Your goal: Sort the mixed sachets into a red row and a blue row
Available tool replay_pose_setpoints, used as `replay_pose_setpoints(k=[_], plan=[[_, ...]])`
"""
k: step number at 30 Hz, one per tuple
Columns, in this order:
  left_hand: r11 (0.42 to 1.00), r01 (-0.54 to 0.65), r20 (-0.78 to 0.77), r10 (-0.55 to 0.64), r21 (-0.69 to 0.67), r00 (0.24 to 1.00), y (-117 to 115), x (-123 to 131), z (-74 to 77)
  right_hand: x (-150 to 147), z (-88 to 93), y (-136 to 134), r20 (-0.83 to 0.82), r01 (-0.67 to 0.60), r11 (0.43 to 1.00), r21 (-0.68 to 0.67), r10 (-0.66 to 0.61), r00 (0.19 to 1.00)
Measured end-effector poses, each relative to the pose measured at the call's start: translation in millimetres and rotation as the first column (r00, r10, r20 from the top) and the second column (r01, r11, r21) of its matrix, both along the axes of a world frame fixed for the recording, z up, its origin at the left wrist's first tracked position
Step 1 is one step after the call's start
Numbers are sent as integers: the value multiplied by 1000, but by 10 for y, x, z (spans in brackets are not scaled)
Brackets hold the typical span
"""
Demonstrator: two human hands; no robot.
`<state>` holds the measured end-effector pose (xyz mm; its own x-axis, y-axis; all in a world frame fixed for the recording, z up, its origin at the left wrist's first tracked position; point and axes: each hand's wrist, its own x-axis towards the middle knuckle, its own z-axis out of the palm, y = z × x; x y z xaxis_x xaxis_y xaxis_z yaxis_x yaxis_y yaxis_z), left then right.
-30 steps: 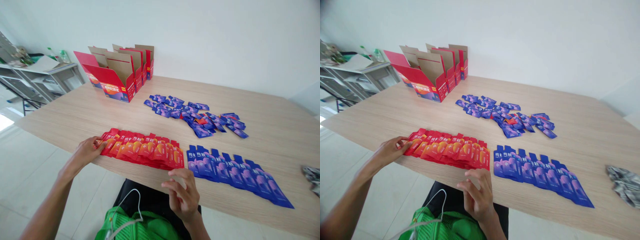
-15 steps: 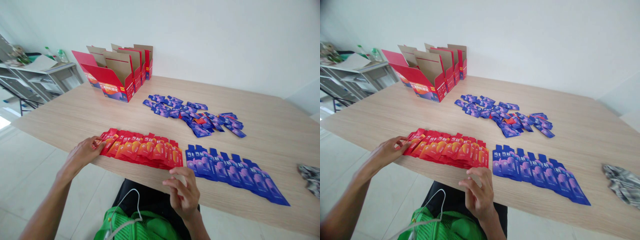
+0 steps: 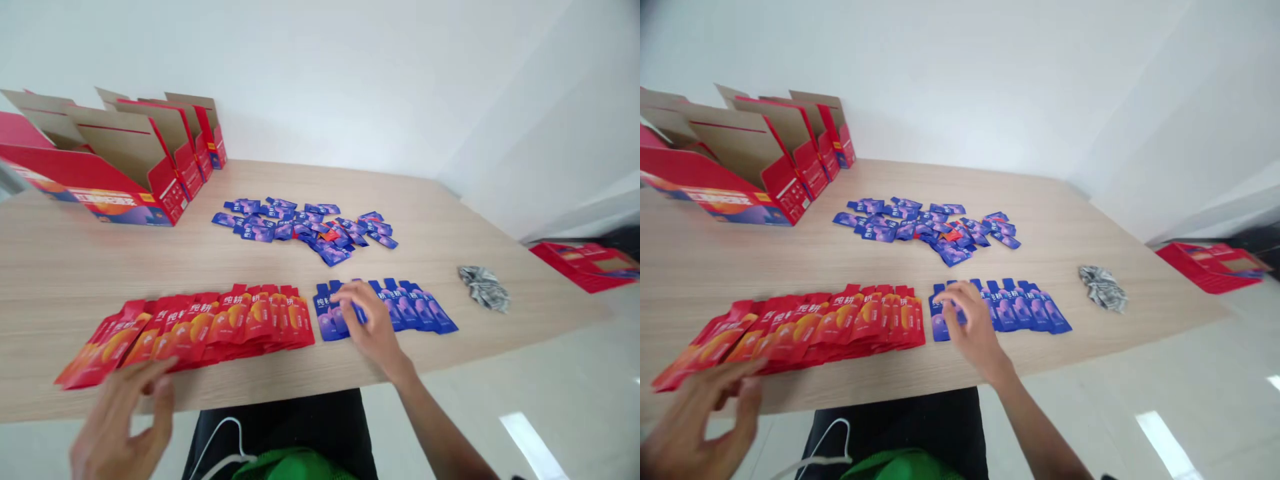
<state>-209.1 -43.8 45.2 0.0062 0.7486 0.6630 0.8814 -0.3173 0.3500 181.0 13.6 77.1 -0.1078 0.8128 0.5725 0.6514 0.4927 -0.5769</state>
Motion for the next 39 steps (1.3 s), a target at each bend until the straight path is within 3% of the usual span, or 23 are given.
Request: replay_pose_setpoints(k=[2,3,4,6,8,10,12,15,20,26,30,34,39], plan=[[976,215,-61,-212,34,975,-99,490,-86,261,8,382,116,136,975,-174,-117,986],[948,316,-55,-313,36,948,-134,715,-137,351,-7,587,198,232,934,-273,-181,963],[897,442,-47,-442,7,896,-157,920,-188,411,-34,788,284,342,865,-366,-246,927],[810,582,25,-582,-68,813,-181,1265,-278,445,-112,1144,442,500,699,-511,-285,851],[725,682,82,-677,-98,732,-189,1529,-335,399,-206,1400,541,585,593,-553,-279,794],[637,761,116,-752,-125,649,-198,1722,-359,320,-293,1544,592,633,564,-530,-288,753],[571,809,123,-800,-143,587,-213,1850,-366,246,-356,1597,619,663,565,-491,-309,722],[518,839,123,-833,-168,539,-238,1941,-373,188,-390,1577,641,672,591,-447,-312,701],[453,875,143,-867,-171,477,-240,1965,-383,235,-342,1462,703,611,718,-332,-244,668],[441,885,152,-875,-146,461,-183,2005,-323,380,-259,1352,795,436,866,-245,-78,601],[446,883,143,-874,-148,465,-147,2026,-299,653,-220,1228,793,334,926,-177,-67,606],[506,856,124,-847,-110,517,-100,2088,-334,1059,-219,893,723,185,981,51,-164,671],[627,778,129,-769,-38,626,-6,2275,-373,1291,-333,221,644,-68,943,326,-169,746]])
